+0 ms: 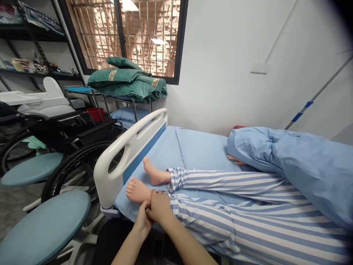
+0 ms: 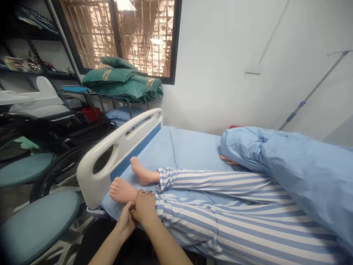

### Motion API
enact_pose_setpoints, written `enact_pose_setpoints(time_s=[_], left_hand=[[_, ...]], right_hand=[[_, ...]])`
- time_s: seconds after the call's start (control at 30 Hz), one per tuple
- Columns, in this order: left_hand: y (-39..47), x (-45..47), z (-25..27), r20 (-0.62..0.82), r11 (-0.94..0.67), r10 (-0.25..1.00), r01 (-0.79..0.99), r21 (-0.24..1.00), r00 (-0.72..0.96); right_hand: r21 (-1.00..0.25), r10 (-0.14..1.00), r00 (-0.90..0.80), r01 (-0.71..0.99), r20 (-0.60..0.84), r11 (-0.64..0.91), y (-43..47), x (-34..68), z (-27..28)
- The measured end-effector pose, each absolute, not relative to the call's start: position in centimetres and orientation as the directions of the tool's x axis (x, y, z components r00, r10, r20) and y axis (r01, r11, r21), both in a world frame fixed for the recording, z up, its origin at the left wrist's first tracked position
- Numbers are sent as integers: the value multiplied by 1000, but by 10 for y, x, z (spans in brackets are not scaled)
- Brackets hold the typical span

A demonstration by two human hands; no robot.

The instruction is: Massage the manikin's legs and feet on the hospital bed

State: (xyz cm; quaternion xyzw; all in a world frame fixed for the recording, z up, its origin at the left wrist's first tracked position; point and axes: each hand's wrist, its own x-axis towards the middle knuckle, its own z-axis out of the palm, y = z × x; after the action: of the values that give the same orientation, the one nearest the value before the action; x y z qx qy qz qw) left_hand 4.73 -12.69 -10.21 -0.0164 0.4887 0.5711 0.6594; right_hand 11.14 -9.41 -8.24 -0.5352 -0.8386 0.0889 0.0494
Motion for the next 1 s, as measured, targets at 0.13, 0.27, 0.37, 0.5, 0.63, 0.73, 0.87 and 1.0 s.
enact_pose_setpoints(time_s=[0.13,0.27,0.37,0.5,0.63,0.73,0.87,1.0], left_hand=[[-124,47,-103,-680,417,730,-744,522,-69],[-120,49,-108,-717,446,691,-729,520,-89],[-116,52,-111,-710,435,693,-714,548,-123],[-116,55,-114,-684,409,713,-699,587,-157],[-117,61,-117,-653,369,719,-666,648,-237],[-117,65,-119,-639,346,714,-649,678,-287],[-118,67,-120,-619,328,728,-642,693,-296],[-119,66,-119,-628,339,730,-655,675,-270]], right_hand=[[-288,841,-497,855,-215,432,-67,117,-86],[-358,761,-583,801,-284,480,-46,122,-91],[-419,705,-646,749,-291,514,-36,125,-94],[-474,659,-689,708,-302,523,-26,127,-98],[-531,593,-732,668,-337,522,-18,127,-101],[-558,568,-748,648,-342,518,-14,127,-102],[-547,574,-755,640,-316,540,-15,128,-104],[-487,624,-737,657,-258,575,-23,130,-99]])
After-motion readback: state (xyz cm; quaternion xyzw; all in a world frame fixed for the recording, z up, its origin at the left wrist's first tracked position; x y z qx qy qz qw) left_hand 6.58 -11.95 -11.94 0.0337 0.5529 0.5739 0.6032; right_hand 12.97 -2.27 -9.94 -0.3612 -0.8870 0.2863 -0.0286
